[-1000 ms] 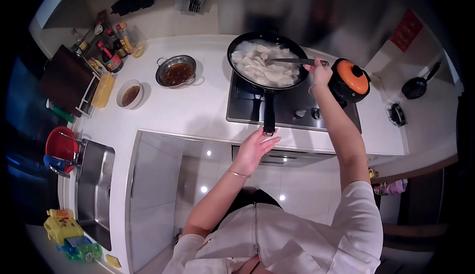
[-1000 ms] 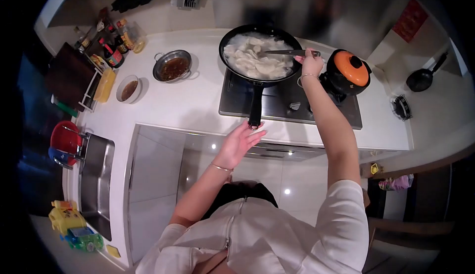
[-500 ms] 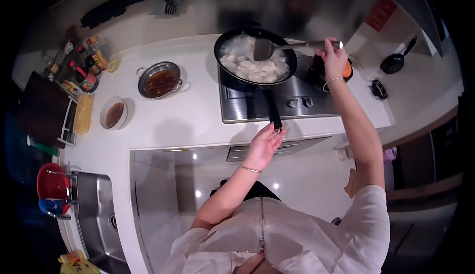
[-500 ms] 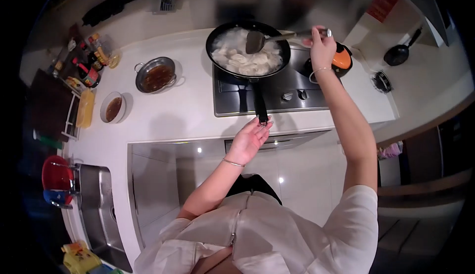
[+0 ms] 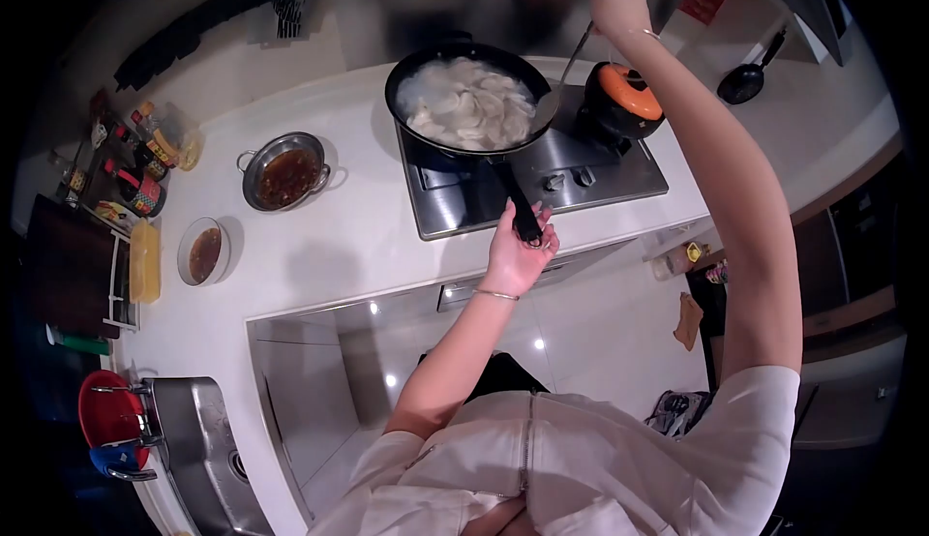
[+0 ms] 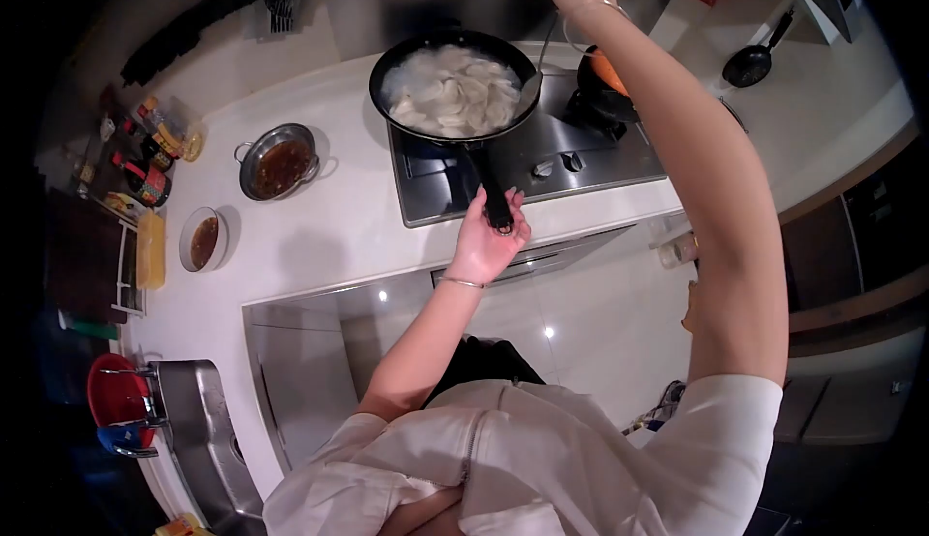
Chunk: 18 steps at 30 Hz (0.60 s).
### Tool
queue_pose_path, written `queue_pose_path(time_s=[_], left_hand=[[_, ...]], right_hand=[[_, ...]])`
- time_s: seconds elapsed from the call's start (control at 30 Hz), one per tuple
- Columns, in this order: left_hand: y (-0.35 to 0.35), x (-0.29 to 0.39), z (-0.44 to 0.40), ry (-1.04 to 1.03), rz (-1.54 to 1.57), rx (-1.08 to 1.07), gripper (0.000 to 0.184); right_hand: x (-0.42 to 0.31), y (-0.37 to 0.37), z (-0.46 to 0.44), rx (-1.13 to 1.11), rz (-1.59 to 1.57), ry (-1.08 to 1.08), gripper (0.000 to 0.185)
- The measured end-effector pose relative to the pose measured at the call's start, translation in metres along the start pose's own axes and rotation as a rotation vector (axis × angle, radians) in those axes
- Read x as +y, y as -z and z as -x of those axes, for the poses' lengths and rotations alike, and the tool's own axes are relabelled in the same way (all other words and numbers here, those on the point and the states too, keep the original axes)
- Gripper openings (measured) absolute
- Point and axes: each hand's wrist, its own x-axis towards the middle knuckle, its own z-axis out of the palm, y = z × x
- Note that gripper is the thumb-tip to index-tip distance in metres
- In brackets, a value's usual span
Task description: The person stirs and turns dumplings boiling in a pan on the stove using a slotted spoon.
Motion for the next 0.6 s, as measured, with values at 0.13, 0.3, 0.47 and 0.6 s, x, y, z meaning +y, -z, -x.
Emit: queue_pose_path(time_s=[0.13, 0.3, 0.47, 0.6], left_hand=[[0.003, -0.001, -0.008, 0.024, 0.101, -0.024, 0.038], [0.002, 0.001, -0.006, 0.061, 0.158, -0.004, 0.039], [0.003, -0.001, -0.004, 0.035, 0.152, -0.013, 0.04], [0.004, -0.002, -0.005, 0.008, 0.164, -0.016, 0.041]], right_hand=[[-0.005, -0.008, -0.017, -0.121, 0.151, -0.192, 0.023], [0.032, -0.016, -0.007, -0.25, 0.141, -0.344, 0.025], [0.106, -0.038, 0.012, -0.329, 0.294, -0.405, 0.025], [0.109, -0.042, 0.053, -0.012, -0.37, -0.71, 0.025]])
